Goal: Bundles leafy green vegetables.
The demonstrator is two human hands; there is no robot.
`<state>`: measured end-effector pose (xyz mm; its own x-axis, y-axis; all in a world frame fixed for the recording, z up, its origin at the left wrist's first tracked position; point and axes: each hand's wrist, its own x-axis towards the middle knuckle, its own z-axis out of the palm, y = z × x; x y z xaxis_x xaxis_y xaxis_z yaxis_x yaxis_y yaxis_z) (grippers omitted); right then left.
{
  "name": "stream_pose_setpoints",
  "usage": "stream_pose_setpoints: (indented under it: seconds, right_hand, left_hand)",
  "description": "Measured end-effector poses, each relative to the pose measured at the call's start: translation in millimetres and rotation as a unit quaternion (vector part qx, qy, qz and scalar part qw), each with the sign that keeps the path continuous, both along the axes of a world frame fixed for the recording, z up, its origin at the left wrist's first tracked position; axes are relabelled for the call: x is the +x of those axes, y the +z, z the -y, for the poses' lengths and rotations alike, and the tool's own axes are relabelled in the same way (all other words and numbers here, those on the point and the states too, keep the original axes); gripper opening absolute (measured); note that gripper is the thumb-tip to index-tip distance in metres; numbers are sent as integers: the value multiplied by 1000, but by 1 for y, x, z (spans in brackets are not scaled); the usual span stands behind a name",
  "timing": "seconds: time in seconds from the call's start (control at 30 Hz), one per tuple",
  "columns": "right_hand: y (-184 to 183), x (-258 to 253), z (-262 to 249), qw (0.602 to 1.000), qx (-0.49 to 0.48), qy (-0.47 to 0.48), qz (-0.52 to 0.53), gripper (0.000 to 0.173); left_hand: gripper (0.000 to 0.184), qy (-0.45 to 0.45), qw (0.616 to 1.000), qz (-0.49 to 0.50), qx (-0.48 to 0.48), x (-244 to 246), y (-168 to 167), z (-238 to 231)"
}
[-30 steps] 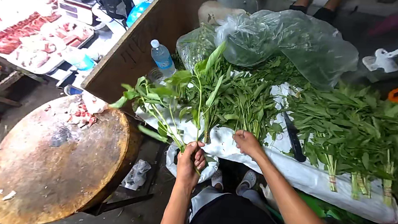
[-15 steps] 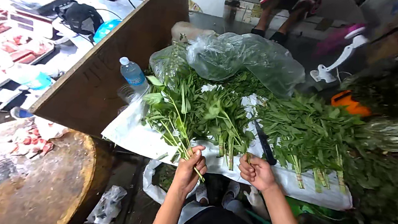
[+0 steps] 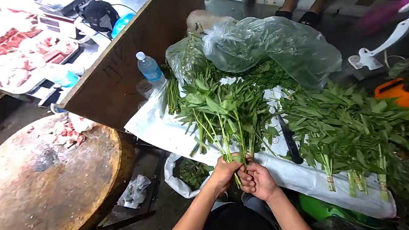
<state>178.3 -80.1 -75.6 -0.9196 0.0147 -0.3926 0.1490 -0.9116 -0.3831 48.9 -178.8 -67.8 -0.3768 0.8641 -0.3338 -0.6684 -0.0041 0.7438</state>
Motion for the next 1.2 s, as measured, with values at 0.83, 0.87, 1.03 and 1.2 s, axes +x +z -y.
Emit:
stream_pose_setpoints:
  seconds: [0.83,0.87,1.03,1.2]
  right_hand:
    - [23,-34,18,903,403,-66,135,23]
    - [23,-33,17,897,416,-54,141,24]
    - [28,-18,12,850,509,32,132,42]
    - [46,-14,17,824,536,-50,177,26]
  left_hand:
    - [22,64,984,-167,-14,-17,2,1]
    - [21,58,985,-161,-11,-17,-2,0]
    - [24,78,985,-156,-3,-11,1,-17]
    - [25,79,989,-125,12,-3,11,-34]
